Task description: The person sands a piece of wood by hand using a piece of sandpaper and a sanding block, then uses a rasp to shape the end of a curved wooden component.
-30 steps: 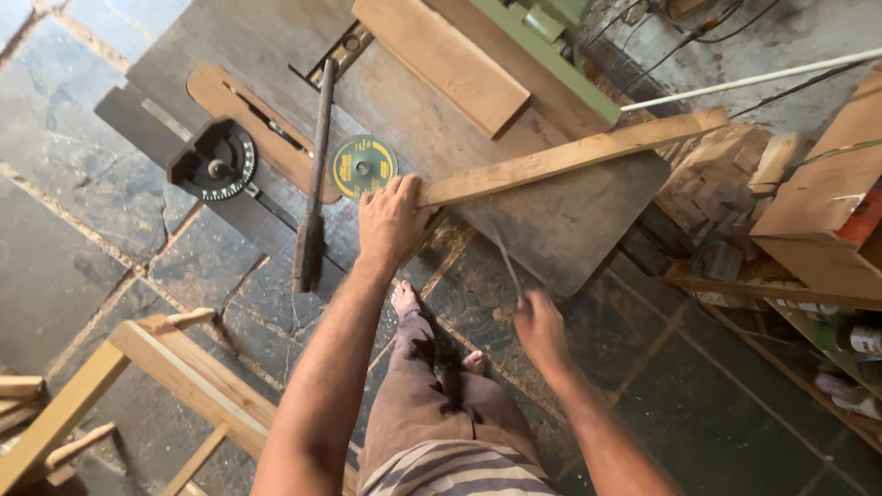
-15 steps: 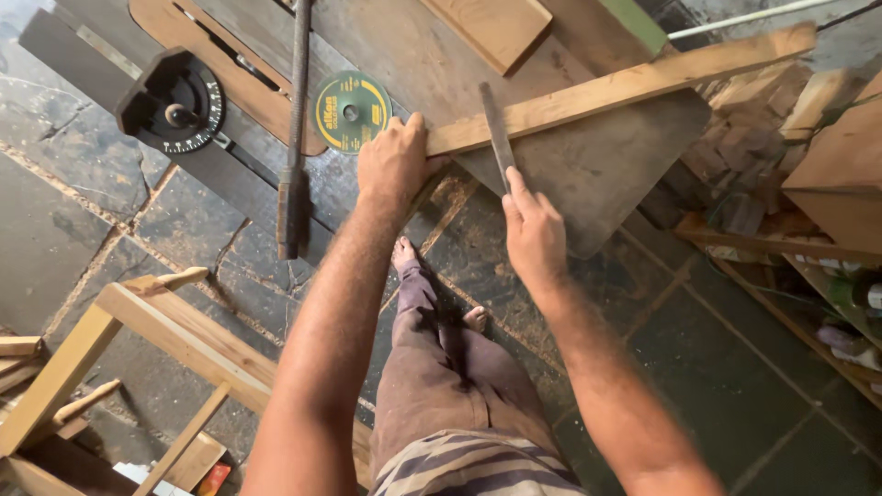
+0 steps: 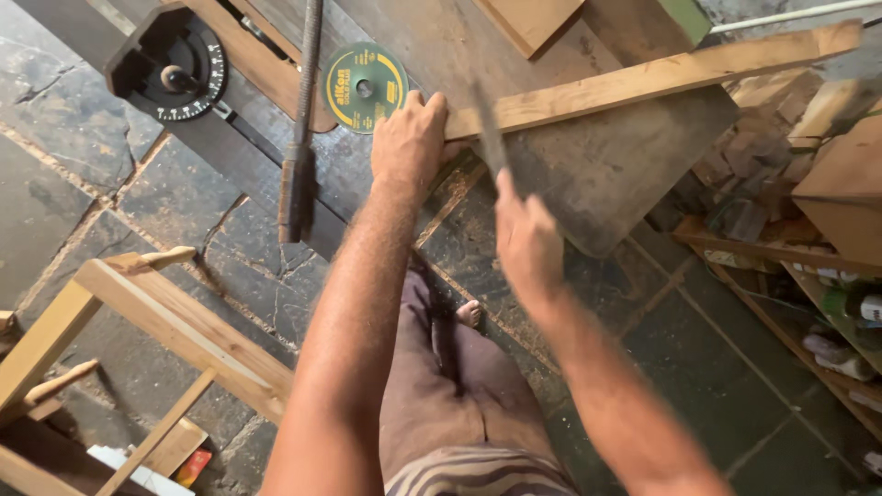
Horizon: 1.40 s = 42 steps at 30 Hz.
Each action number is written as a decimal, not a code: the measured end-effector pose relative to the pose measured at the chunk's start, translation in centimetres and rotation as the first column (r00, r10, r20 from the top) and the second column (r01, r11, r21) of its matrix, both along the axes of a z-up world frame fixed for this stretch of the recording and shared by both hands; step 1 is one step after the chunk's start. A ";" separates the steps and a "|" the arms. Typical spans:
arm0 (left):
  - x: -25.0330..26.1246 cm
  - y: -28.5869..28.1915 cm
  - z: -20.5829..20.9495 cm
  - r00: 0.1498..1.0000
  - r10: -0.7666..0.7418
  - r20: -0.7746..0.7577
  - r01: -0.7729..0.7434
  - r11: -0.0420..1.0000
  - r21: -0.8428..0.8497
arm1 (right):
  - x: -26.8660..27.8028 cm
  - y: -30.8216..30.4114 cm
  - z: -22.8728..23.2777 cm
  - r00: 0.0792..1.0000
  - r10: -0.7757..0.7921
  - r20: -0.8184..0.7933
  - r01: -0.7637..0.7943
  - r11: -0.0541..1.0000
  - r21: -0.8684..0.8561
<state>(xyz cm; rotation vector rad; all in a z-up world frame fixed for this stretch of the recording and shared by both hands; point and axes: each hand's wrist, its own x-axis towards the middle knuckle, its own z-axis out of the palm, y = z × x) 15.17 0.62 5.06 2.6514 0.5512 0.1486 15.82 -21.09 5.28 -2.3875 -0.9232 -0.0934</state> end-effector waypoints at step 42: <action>0.2 -0.5 -0.9 0.999 0.046 0.019 -0.047 0.999 0.020 | -1.6 1.9 -0.8 0.992 -0.106 0.067 0.110 0.992 -0.059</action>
